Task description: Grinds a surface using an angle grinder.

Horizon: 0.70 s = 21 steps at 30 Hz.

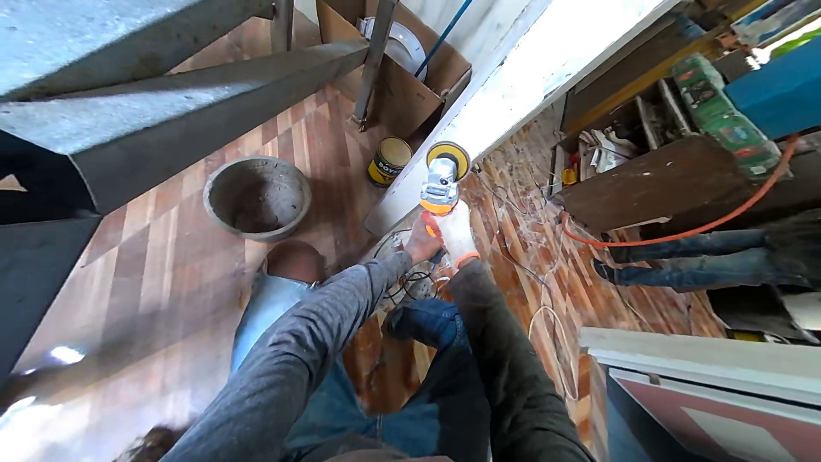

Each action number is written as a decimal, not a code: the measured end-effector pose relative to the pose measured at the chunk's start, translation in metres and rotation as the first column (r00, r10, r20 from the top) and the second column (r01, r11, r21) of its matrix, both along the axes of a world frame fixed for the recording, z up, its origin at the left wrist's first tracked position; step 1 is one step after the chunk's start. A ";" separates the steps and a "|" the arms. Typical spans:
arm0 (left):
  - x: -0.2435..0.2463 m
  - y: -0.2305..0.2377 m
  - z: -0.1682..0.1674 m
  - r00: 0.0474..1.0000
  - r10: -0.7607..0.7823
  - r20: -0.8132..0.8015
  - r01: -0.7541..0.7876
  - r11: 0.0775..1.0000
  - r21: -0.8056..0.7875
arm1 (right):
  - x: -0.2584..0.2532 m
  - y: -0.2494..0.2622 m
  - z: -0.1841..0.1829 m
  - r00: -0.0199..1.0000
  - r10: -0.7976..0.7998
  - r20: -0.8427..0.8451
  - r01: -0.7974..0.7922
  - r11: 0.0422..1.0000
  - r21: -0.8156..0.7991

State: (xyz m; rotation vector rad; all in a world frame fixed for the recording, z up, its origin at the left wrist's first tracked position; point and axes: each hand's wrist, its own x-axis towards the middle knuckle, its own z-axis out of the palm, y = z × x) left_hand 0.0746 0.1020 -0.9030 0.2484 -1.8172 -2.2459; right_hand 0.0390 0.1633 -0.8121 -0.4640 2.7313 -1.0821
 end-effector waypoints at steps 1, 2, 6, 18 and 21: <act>-0.001 0.000 0.006 1.000 -0.019 0.010 0.019 1.000 -0.020 | 0.000 0.003 0.003 1.000 -0.019 -0.015 0.019 1.000 -0.016; -0.004 -0.002 0.014 0.999 -0.035 -0.006 0.034 0.998 -0.048 | 0.000 0.006 0.011 0.999 -0.032 -0.033 0.031 0.999 -0.042; -0.016 -0.009 0.060 0.987 -0.042 -0.154 0.020 0.990 -0.137 | 0.004 0.012 0.062 0.994 -0.078 -0.074 0.068 0.989 -0.132; -0.016 -0.002 0.022 0.977 0.114 -0.181 -0.111 0.993 0.025 | 0.001 -0.005 0.039 0.999 0.016 -0.050 -0.013 0.997 0.075; -0.007 -0.004 0.033 0.993 0.053 -0.102 -0.058 0.997 -0.042 | 0.002 0.003 0.036 0.999 -0.033 -0.021 0.031 0.997 -0.070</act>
